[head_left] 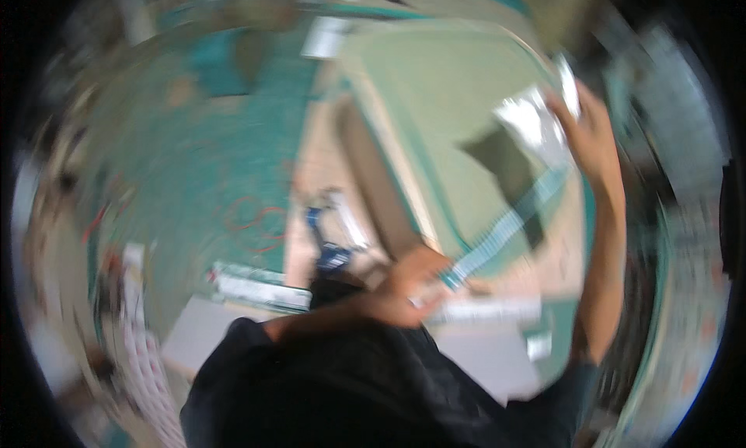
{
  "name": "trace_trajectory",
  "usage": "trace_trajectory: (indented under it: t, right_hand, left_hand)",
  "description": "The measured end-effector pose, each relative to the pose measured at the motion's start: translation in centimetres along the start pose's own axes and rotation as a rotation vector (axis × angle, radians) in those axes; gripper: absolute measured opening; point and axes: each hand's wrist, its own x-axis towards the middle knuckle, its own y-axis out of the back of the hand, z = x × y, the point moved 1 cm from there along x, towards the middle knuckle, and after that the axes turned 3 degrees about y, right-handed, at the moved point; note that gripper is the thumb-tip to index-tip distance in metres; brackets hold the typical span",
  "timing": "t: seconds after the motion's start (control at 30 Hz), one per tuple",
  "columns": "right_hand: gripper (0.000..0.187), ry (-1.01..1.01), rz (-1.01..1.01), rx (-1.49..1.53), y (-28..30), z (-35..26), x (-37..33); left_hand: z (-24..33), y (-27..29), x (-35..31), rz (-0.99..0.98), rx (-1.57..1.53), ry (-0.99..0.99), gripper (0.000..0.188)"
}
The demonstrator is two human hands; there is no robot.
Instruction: The person wipes a length of green flexible trim with a cloth, positions it onto the side of a wooden furniture component, and secures it using a pneumatic nail gun.
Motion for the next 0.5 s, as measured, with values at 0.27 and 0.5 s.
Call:
trace_trajectory:
  t: [0.27,0.5]
  right_hand:
    - [0.070,-0.121,-0.335,0.245,-3.3,12.6,0.6]
    - [0.047,0.062,-0.401,-0.308,4.2,7.9,-3.1]
  left_hand:
    - [1.3,-4.3,-1.6,0.209,0.112,0.065,0.055]
    - [1.8,-6.8,-1.7,0.385,0.073,0.152,0.048]
